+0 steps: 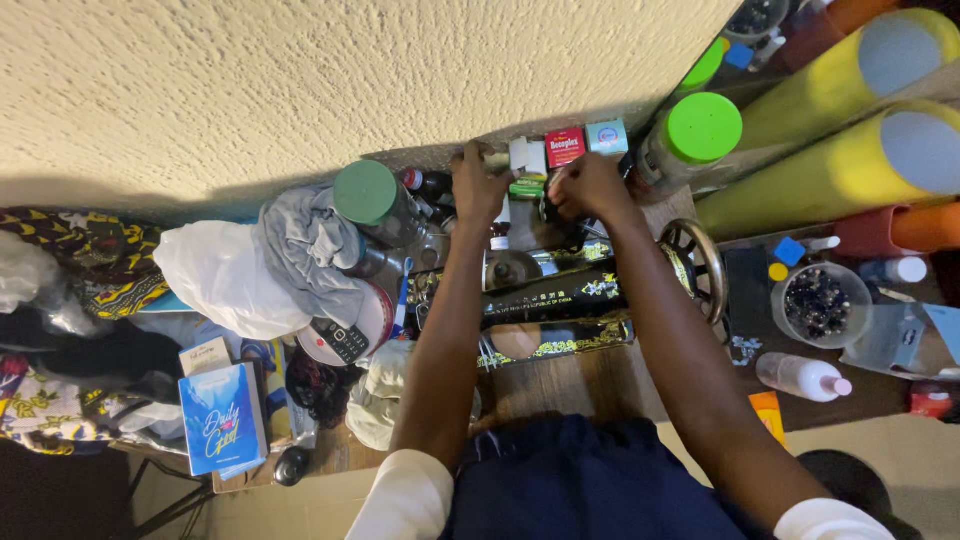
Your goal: The person cleans a cluttered workspace by wiping down a sewing machine with a cloth and organizing various small objects including beads, bottles, and boxes into containers and drawers.
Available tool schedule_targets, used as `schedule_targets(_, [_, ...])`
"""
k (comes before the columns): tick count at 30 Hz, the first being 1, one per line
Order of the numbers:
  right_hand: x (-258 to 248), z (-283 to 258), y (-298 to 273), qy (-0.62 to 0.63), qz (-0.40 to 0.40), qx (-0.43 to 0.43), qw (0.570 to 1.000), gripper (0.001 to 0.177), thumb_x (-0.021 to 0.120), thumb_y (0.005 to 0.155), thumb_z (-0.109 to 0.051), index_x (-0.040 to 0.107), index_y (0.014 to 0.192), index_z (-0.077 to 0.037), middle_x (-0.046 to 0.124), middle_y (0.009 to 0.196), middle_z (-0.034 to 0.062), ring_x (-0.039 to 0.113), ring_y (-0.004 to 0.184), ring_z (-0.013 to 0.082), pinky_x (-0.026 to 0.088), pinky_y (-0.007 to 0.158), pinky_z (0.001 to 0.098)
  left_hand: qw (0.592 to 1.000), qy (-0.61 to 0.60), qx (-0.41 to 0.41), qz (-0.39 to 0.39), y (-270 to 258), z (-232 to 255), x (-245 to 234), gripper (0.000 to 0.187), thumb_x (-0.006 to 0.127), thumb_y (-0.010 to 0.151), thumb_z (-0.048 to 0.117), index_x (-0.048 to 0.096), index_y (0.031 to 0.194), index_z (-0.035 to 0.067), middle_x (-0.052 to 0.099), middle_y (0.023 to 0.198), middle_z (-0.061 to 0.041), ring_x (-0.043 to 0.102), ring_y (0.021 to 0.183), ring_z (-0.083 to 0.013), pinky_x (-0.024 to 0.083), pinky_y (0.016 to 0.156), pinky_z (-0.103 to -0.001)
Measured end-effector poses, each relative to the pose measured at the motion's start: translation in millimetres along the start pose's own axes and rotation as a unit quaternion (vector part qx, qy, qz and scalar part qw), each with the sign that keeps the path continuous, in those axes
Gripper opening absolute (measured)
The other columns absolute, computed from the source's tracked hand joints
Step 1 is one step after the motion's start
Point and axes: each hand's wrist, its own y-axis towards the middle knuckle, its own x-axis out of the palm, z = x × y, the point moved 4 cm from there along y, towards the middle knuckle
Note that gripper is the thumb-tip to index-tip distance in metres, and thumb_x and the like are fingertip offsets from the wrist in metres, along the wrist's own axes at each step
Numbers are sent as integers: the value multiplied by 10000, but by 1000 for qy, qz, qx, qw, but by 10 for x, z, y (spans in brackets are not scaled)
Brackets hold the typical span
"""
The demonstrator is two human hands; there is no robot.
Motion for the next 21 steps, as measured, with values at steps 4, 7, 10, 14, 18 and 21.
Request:
schedule_targets(4, [165,-212,-82,-33,-48,-87,995,193,604,927,-135,732,977,1,771,838,108,739,677,208,589,623,345,996,18,-29,-87,-58,-56,77,466,826,799,336,639,1137,77,738,1018,-156,720,979,-332,552,861,-428])
schedule_targets(7, [222,-258,-45,-116,-11,-148,982,259,710,876,-176,715,1076,-11,742,899,146,731,760,233,570,672,386,991,16,-76,-112,-19,-149,1,378,754,862,387,676,1077,86,756,992,-145,742,987,-320,572,877,-419])
schedule_targets(10, [419,-211,71,-253,-92,-192,944,185,690,917,-183,802,1014,-73,805,927,137,763,828,228,583,797,392,987,57,-130,-71,-40,-202,-142,360,711,859,370,678,1066,78,738,1063,-176,703,1053,-373,545,915,-469])
schedule_targets(14, [869,36,379,-389,-157,-174,891,474,869,711,-194,756,1161,-99,750,1025,220,715,919,333,561,795,442,955,106,-277,-6,-60,-342,-246,401,652,832,329,693,1180,134,621,1320,-254,554,1249,-480,466,1050,-549])
schedule_targets(18, [1306,576,659,-363,-347,-224,836,594,767,760,-130,657,1321,-289,756,1061,149,718,900,357,561,759,460,923,95,-368,58,-7,-656,-145,639,688,802,378,564,1340,57,404,1512,-271,333,1425,-491,367,1065,-666])
schedule_targets(21, [1295,689,760,-381,-338,-339,791,537,750,780,-148,657,1290,-290,753,1044,142,712,906,373,560,739,486,922,71,-376,61,23,-795,27,1056,798,777,495,327,1473,-143,280,1519,-365,278,1401,-505,342,1088,-602])
